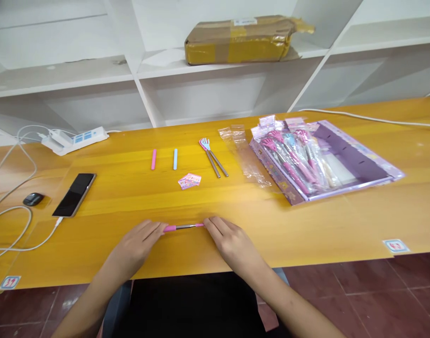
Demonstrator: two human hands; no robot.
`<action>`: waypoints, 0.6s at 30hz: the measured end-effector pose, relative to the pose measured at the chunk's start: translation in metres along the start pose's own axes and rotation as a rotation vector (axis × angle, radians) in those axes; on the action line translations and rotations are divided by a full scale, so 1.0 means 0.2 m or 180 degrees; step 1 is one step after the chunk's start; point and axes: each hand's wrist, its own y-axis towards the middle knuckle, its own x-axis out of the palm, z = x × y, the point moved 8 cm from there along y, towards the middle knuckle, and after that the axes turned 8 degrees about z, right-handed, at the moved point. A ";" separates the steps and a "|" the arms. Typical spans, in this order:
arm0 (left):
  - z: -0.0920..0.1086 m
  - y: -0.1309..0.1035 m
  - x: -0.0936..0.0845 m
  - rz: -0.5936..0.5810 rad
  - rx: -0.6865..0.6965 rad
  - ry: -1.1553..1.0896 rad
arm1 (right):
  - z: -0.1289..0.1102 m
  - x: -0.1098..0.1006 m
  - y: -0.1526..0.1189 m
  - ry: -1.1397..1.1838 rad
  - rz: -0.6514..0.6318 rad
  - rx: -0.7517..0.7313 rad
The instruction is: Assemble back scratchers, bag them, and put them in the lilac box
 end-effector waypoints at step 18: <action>-0.13 -0.02 0.09 0.0001 -0.0578 -0.1057 | 0.03 0.05 0.03 0.0375 0.0096 0.0034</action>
